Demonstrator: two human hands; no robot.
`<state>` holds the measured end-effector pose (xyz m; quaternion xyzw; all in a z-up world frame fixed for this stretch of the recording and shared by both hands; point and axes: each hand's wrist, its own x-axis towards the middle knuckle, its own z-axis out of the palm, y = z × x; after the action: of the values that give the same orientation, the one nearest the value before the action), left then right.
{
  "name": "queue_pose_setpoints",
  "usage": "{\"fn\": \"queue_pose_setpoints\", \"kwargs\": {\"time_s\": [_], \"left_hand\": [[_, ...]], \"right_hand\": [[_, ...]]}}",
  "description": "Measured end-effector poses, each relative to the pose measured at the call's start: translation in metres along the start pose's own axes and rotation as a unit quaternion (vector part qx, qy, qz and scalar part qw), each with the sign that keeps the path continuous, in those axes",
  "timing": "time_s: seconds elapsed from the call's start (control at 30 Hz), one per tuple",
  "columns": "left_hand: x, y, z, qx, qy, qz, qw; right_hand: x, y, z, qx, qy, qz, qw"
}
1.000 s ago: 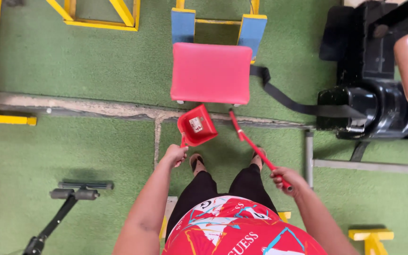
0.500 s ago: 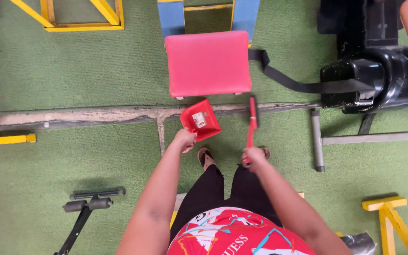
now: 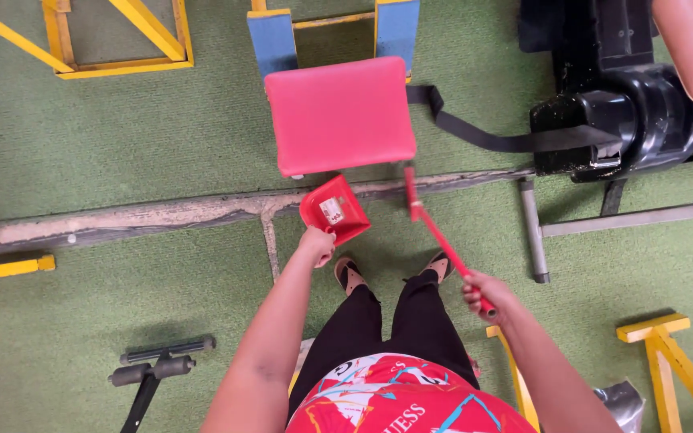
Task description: Sweeping the gym floor using a small handheld brush and dustpan.
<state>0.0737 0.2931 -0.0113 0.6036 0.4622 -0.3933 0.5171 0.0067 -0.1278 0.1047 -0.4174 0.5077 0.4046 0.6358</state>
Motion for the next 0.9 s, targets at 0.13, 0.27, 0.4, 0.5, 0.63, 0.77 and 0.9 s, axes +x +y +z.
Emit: {"fn": "queue_pose_setpoints", "kwargs": {"time_s": [0.13, 0.27, 0.4, 0.5, 0.63, 0.77, 0.9], "left_hand": [[0.007, -0.008, 0.009, -0.014, -0.003, -0.011, 1.000], [0.000, -0.004, 0.008, -0.011, -0.006, -0.021, 1.000], [0.049, -0.028, 0.006, 0.033, -0.046, -0.018, 0.998], [0.051, -0.035, -0.004, 0.053, -0.061, -0.014, 0.997], [0.034, -0.039, -0.018, 0.039, -0.084, -0.032, 0.995], [0.014, -0.043, -0.027, 0.017, -0.101, -0.036, 0.994], [-0.012, -0.038, -0.026, -0.028, -0.135, -0.052, 0.989]], "right_hand": [[0.093, -0.013, -0.023, 0.063, 0.005, -0.038, 0.997], [0.165, 0.022, 0.032, 0.021, 0.071, -0.045, 0.996], [0.114, 0.093, 0.139, -0.144, 0.044, -0.050, 0.987], [0.070, 0.090, 0.147, -0.138, -0.018, -0.014, 0.990], [0.034, 0.045, 0.080, -0.060, -0.114, 0.046, 0.991], [0.016, 0.008, 0.028, -0.015, -0.039, 0.049, 0.998], [0.090, 0.008, 0.013, 0.038, 0.011, 0.033, 0.999]]}}
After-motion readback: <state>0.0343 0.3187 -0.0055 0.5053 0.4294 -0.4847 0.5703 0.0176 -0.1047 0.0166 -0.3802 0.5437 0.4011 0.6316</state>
